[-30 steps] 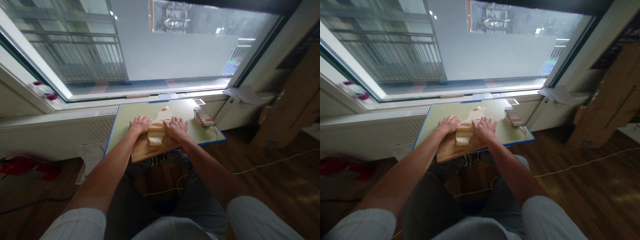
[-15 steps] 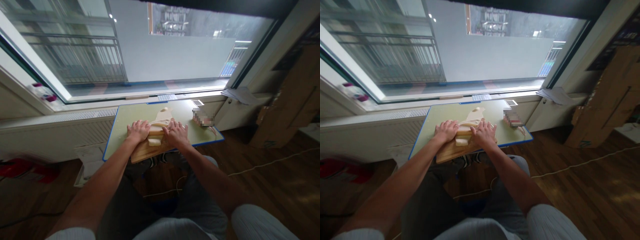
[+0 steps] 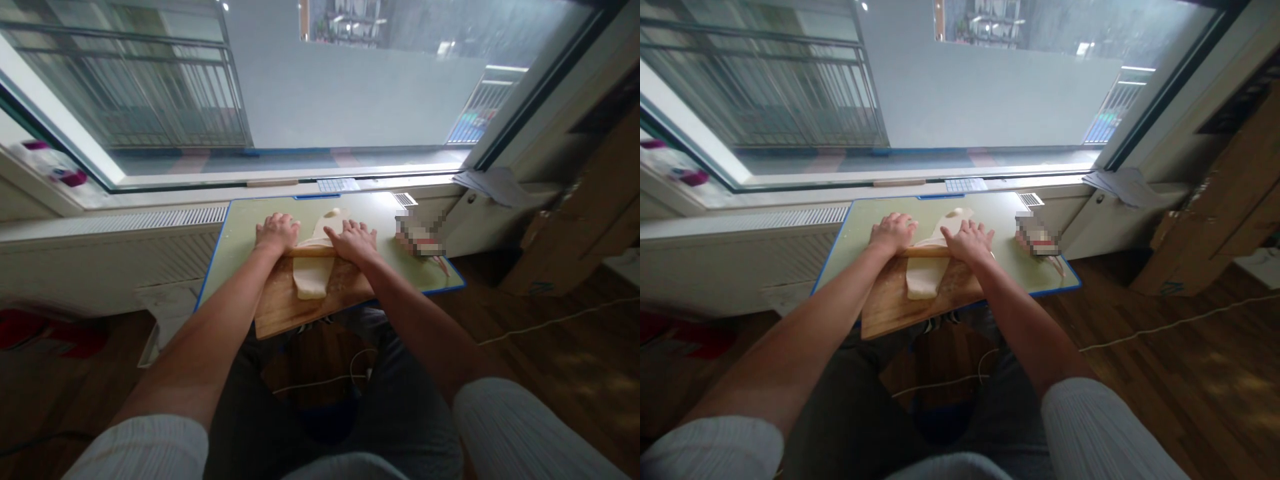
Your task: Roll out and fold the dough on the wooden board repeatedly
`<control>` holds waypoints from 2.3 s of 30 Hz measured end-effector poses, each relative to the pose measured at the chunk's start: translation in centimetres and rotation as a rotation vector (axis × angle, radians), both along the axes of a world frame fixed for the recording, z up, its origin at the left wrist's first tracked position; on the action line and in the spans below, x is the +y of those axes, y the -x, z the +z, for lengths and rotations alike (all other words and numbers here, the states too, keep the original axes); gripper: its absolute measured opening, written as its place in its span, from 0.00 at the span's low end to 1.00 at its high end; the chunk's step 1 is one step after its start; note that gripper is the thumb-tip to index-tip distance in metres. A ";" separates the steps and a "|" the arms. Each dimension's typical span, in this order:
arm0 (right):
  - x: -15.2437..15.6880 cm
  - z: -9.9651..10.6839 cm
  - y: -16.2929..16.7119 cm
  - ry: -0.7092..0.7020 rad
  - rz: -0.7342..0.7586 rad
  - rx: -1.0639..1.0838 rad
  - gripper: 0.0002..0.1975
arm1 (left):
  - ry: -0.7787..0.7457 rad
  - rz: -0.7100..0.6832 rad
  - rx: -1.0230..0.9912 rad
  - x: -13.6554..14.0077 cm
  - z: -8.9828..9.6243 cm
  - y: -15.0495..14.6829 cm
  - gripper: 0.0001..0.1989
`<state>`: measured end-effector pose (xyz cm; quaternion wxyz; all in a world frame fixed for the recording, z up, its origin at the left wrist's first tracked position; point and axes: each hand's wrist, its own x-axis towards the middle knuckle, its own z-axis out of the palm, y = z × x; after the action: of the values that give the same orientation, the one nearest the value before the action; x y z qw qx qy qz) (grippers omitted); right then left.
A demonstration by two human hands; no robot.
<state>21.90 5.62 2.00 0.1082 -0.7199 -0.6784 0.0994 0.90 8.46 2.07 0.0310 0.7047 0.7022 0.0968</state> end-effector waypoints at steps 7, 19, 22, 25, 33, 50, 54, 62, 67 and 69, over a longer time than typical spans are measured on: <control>1.5 0.2 -0.1 0.028 -0.005 0.037 0.47 | -0.024 0.033 -0.009 1.5 0.4 -0.3 0.26; -2.0 -0.1 0.3 -0.046 0.009 -0.043 0.44 | 0.108 -0.081 0.019 -0.6 -0.4 0.4 0.29; -3.5 -0.2 0.4 -0.068 0.011 -0.075 0.42 | 0.134 -0.074 0.010 -1.8 -0.2 0.4 0.31; -5.1 -0.4 0.5 -0.092 0.018 -0.094 0.41 | 0.157 -0.061 0.012 -3.4 0.0 0.4 0.32; -10.6 -0.7 0.6 -0.147 0.040 -0.118 0.38 | -0.045 -0.066 0.065 -9.8 -1.0 0.5 0.32; -5.9 -1.5 0.4 -0.176 0.057 -0.094 0.40 | 0.009 -0.038 -0.024 -6.3 -0.6 0.4 0.38; -4.1 -1.1 0.5 -0.150 0.054 -0.093 0.38 | 0.080 -0.030 -0.060 -4.2 -0.2 0.6 0.42; -0.3 -0.3 0.5 -0.018 0.017 -0.016 0.43 | 0.086 -0.023 -0.072 -0.1 -0.6 0.8 0.43; 0.2 -0.3 0.4 -0.020 0.035 -0.018 0.44 | 0.068 -0.036 -0.051 0.5 -0.7 0.8 0.40; -0.2 -0.4 0.4 -0.034 0.034 -0.032 0.43 | 0.078 -0.047 -0.044 0.3 -0.7 0.8 0.39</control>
<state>21.47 5.38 1.63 0.1082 -0.7079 -0.6936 0.0782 0.13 8.73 1.36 0.0761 0.7170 0.6877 0.0844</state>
